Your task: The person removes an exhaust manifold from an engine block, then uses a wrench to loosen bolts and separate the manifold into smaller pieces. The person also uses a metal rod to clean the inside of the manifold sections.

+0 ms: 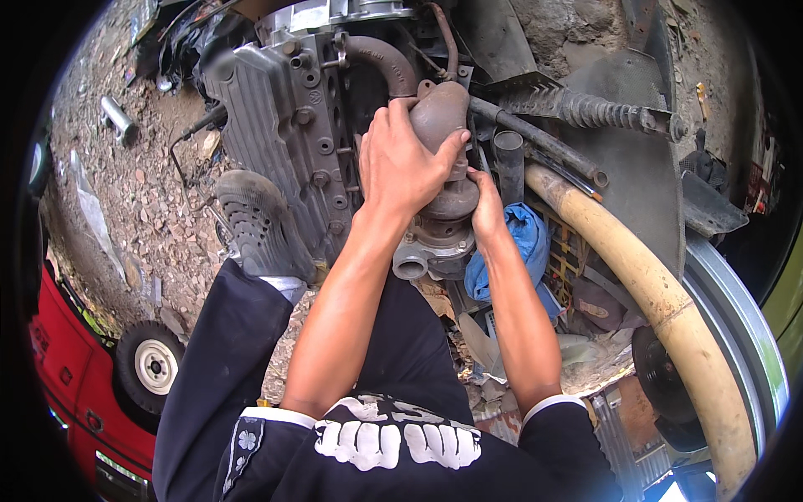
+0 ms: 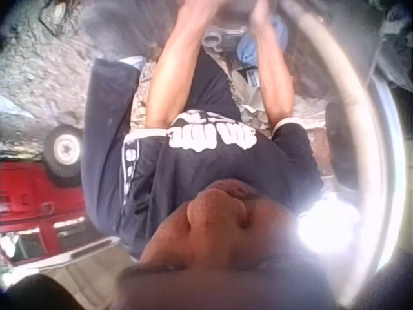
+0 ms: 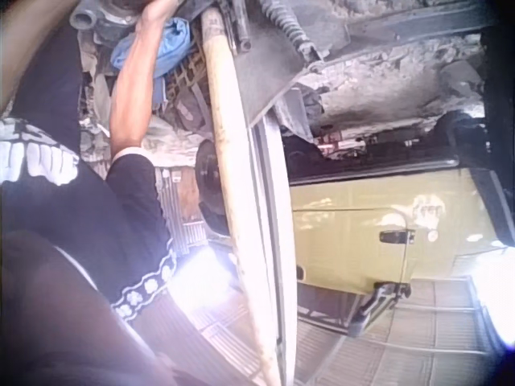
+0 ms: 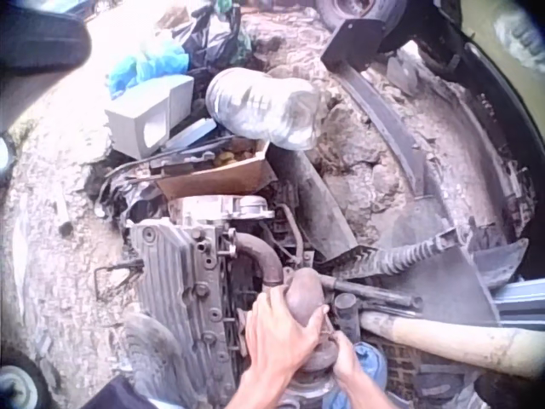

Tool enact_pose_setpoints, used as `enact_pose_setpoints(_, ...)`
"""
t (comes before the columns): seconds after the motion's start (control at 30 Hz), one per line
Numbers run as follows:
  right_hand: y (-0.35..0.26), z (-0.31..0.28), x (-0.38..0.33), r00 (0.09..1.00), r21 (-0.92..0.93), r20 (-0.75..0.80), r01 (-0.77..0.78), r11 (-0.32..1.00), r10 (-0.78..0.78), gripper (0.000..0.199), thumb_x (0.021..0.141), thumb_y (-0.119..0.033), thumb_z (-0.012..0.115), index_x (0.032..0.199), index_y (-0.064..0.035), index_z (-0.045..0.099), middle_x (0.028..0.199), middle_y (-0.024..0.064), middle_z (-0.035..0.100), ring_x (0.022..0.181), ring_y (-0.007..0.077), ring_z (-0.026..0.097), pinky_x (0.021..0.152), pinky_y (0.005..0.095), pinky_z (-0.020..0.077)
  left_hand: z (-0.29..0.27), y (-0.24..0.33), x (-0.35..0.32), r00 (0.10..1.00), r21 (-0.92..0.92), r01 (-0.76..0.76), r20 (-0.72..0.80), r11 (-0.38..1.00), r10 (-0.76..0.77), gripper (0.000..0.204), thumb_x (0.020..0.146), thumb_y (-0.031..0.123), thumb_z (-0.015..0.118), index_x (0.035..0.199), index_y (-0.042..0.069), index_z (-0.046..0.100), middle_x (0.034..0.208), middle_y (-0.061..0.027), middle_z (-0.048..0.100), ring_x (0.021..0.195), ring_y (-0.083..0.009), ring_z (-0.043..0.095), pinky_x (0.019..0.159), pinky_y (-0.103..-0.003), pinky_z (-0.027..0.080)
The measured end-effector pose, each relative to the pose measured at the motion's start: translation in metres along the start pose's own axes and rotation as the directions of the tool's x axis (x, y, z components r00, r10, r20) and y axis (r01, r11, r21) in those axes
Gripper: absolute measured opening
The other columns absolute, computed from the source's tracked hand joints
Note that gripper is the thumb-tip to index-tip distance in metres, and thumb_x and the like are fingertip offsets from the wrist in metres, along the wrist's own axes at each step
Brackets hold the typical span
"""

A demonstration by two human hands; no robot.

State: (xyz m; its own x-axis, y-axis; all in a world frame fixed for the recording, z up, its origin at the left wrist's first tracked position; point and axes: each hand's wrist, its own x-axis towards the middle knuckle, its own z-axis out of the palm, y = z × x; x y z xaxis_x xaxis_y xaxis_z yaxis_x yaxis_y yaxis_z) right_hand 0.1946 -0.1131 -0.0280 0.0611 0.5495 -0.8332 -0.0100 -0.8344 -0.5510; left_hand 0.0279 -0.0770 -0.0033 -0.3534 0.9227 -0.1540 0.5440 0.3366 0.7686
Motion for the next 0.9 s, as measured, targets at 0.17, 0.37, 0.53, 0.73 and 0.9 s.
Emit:
enact_pose_setpoints(0.17,-0.066,-0.028,0.009,0.926,-0.145,-0.118,0.342,0.929,-0.359,0.087,0.100,-0.072,0.031,0.154,-0.0044,0.037,0.152,0.0217,0.048,0.143,0.0389,0.042,0.122,0.0544,0.0213,-0.008,-0.004,0.005,1.000,0.048,-0.018,0.023,0.999,0.017,0.068,0.077,0.045,0.083,0.118,-0.003,0.057,0.104,-0.0228,0.063,0.098,-0.0399,0.063,0.087,-0.049,0.048)
enact_pose_setpoints(0.37,-0.079,0.039,0.032,0.835,-0.053,0.138,0.544,0.837,-0.533,0.087,0.102,-0.071,0.015,0.164,-0.0096,0.010,0.167,0.0185,0.021,0.156,0.0298,0.012,0.127,0.0443,0.0052,0.000,-0.004,0.003,0.998,0.023,-0.066,0.015,0.998,0.066,0.062,0.078,0.039,0.081,0.116,-0.003,0.058,0.104,-0.0222,0.064,0.100,-0.0381,0.062,0.087,-0.046,0.044)
enact_pose_setpoints(0.53,-0.083,0.058,0.037,0.800,-0.193,0.365,0.565,0.802,-0.476,0.090,0.100,-0.073,0.012,0.164,-0.0099,0.008,0.168,0.0198,0.015,0.156,0.0295,0.013,0.127,0.0386,0.0069,-0.003,-0.003,0.004,0.998,0.008,-0.037,0.042,0.999,0.037,0.059,0.078,0.037,0.080,0.116,-0.003,0.058,0.105,-0.0217,0.064,0.100,-0.0381,0.062,0.086,-0.047,0.043)
enact_pose_setpoints(0.73,-0.118,0.027,0.056,0.763,-0.026,0.231,0.625,0.780,-0.604,0.087,0.102,-0.070,0.014,0.163,-0.0089,0.009,0.170,0.0120,0.013,0.157,0.0293,0.005,0.127,0.0418,-0.0003,-0.005,-0.008,0.002,0.999,0.008,-0.050,0.006,0.999,0.049,0.055,0.086,0.041,0.073,0.115,-0.003,0.059,0.106,-0.0221,0.063,0.101,-0.0385,0.060,0.086,-0.047,0.042)
enact_pose_setpoints(0.9,-0.081,0.063,0.074,0.683,-0.157,0.405,0.707,0.690,-0.608,0.085,0.103,-0.068,0.015,0.163,-0.0082,0.010,0.171,0.0121,0.006,0.158,0.0278,0.003,0.127,0.0415,0.0023,-0.039,-0.030,0.004,0.946,-0.059,-0.178,-0.284,0.982,0.155,0.042,0.100,0.030,0.044,0.116,-0.003,0.065,0.106,-0.0210,0.062,0.101,-0.0347,0.060,0.091,-0.045,0.046)
